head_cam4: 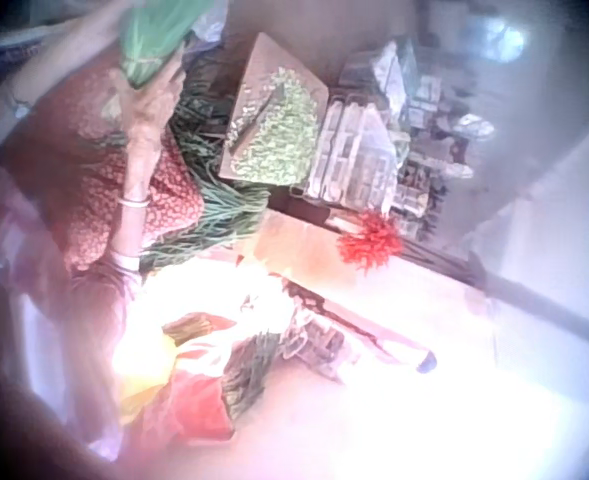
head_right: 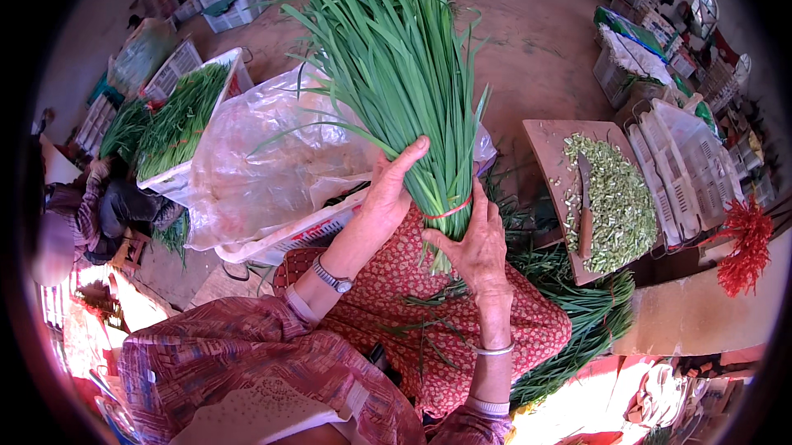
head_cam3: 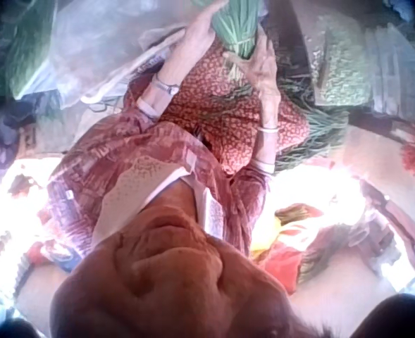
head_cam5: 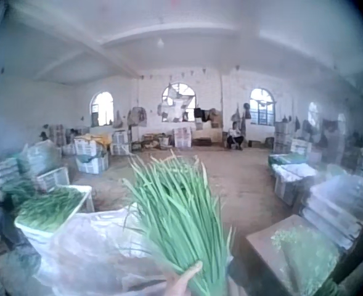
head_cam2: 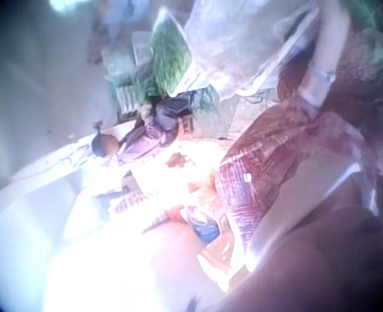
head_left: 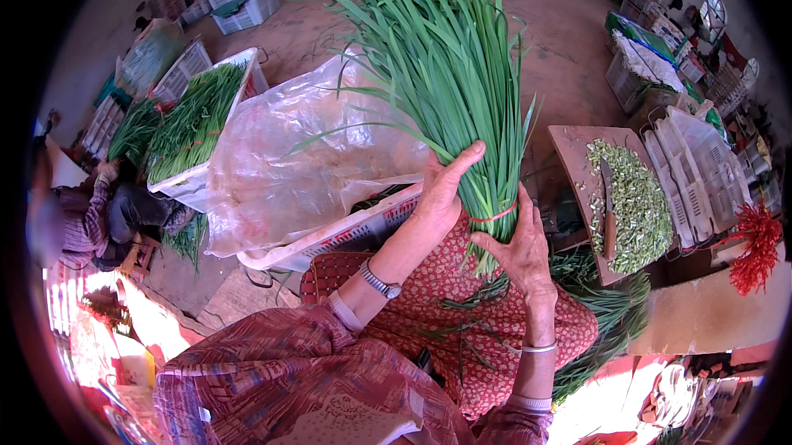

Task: The person bundles a large bunch of green vegetables, secures it with a red band, and uses a knife to trim the stalks on a cutting board.

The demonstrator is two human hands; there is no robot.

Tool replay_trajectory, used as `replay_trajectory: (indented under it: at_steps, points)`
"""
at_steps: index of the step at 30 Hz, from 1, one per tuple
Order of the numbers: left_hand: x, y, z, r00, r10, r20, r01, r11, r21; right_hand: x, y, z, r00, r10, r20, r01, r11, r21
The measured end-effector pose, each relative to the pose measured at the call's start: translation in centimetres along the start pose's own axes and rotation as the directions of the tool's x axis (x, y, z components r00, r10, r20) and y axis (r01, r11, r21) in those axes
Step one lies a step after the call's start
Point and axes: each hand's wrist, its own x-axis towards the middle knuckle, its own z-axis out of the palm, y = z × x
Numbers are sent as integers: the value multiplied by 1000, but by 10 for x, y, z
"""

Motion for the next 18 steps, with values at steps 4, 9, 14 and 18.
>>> replay_trajectory:
  at_steps: [4,9,14,18]
  points:
    - [-2,-7,2,994,-74,83,78,996,-53,8,-20,-28,943,-103,-318,108,994,-2]
    - [-8,-11,13,966,-155,206,153,988,26,28,-67,-69,853,-200,-482,271,959,81]
    - [-1,30,12,918,-244,313,194,964,183,59,-78,-70,693,-607,-388,390,769,-506]
    - [-1,75,-4,910,-370,189,283,885,369,47,-56,-48,757,-520,-394,220,772,-596]
